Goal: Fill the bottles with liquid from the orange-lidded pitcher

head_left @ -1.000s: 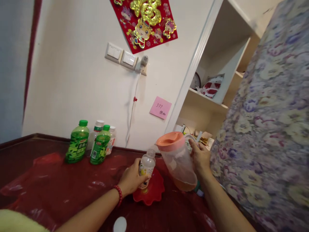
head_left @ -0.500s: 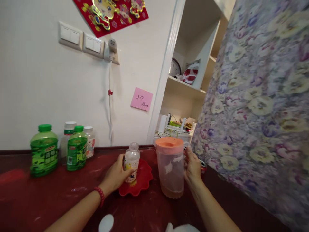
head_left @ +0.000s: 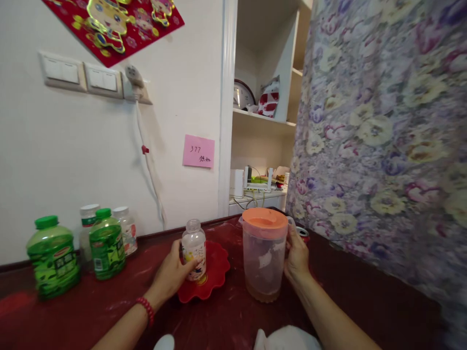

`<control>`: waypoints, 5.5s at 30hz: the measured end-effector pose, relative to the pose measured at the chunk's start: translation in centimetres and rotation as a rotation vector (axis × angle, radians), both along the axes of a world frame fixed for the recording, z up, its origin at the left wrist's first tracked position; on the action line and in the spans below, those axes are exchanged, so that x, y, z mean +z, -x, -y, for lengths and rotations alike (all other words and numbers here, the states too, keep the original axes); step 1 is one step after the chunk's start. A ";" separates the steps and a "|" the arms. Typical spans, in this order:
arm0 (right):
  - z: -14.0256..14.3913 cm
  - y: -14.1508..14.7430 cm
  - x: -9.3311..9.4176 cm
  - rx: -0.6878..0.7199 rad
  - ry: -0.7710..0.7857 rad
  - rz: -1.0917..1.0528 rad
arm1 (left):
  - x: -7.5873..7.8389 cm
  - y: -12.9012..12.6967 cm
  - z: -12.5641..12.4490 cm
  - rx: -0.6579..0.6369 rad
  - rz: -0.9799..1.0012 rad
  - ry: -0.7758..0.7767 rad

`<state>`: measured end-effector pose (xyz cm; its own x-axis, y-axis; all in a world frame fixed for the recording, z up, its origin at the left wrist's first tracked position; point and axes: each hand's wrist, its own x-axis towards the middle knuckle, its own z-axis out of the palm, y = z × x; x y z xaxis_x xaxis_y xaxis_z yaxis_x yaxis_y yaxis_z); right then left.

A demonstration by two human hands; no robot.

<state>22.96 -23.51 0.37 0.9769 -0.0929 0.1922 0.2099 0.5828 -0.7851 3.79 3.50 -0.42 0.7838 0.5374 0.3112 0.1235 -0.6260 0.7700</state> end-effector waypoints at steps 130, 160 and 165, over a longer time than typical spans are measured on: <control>-15.6 7.7 10.1 0.255 1.249 1.024 | 1.0 1.2 2.1 0.110 -0.079 -0.021; -15.4 8.5 10.0 0.182 1.245 0.961 | 1.3 1.3 2.3 0.107 -0.088 0.001; -15.6 8.5 10.4 0.285 1.247 0.931 | 1.2 1.3 2.2 0.102 -0.091 0.003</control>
<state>14.49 -7.86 10.77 0.4352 0.7338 0.5216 0.8725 -0.2008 -0.4454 2.50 1.32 0.83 0.7501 0.6163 0.2399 0.2552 -0.6044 0.7547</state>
